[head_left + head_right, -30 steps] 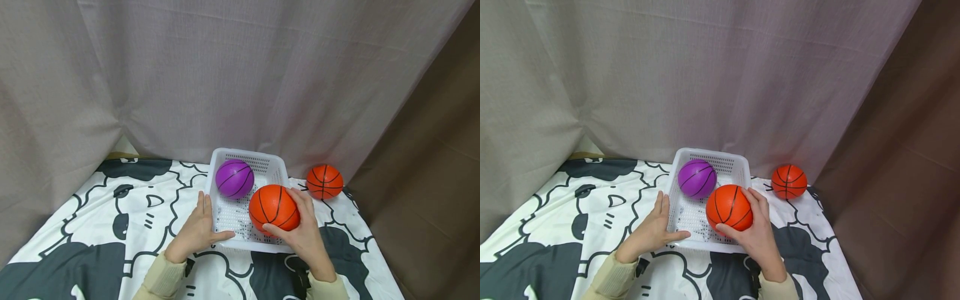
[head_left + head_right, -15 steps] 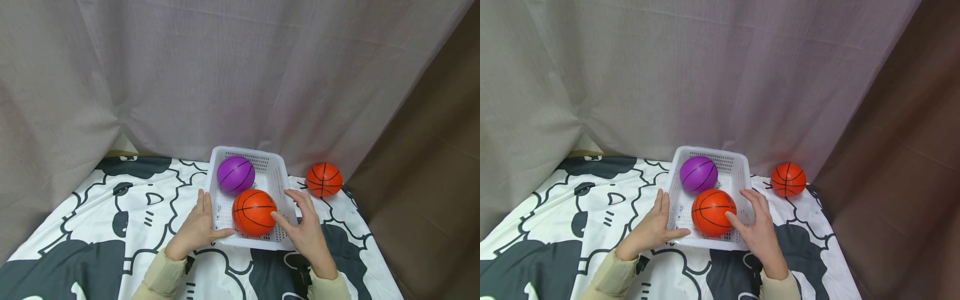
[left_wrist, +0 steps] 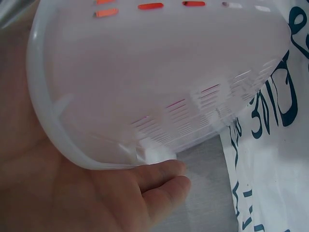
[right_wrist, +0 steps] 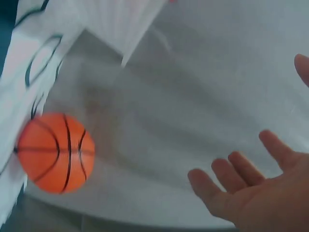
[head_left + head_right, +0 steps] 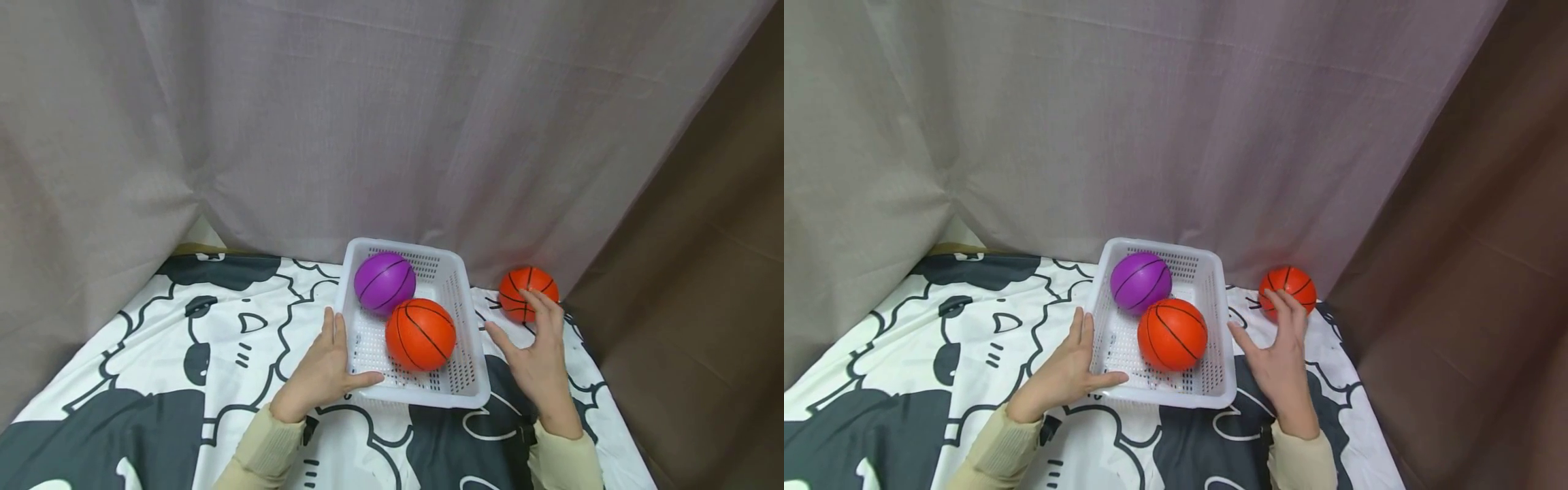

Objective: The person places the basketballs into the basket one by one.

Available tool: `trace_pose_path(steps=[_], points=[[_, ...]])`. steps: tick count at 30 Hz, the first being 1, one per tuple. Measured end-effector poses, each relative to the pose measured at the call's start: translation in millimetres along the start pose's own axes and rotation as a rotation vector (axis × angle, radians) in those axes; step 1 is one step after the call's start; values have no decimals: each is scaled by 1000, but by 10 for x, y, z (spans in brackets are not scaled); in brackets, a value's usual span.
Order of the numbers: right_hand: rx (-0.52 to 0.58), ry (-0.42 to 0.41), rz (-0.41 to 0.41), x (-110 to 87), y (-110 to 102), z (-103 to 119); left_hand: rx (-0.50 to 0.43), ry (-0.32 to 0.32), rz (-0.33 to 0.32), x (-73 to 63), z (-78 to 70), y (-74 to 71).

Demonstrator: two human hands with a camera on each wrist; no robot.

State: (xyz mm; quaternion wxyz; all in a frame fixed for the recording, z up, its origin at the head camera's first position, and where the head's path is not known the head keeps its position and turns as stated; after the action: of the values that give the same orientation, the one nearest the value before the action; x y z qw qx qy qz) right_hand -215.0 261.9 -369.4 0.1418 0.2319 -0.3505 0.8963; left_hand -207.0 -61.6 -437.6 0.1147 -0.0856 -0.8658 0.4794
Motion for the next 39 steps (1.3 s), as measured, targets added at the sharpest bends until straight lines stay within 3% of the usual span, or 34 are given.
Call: trace_pose_path(steps=[5, 11, 16, 29, 39], points=[[-44, 94, -93, 96, -198, -167, -6, 2, -5, 2, 1, -2], [-70, 215, -130, 184, -328, -356, -8, -8, -7, 12, -2, -1], [-62, 261, -160, 287, -353, -531, -10, -17, -4, 12, -7, -5], [-68, 391, -155, 414, -252, -955, -8, -15, -1, 4, -5, 10], [-55, 437, -151, 428, -137, -1188, -26, -22, 2, 16, -1, 14]])
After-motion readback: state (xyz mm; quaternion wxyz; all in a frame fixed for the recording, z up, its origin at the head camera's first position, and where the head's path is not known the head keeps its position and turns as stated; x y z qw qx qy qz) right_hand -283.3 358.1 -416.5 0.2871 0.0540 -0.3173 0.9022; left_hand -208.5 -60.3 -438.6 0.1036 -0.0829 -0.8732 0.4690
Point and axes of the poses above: each hand's wrist, its own x-axis towards the middle knuckle, its own y-axis out of the palm, z = x × y, the point moved 3 cm from there along x, towards the middle knuckle, and after that the axes turned 4 degrees about x, right-handed, at the moved point
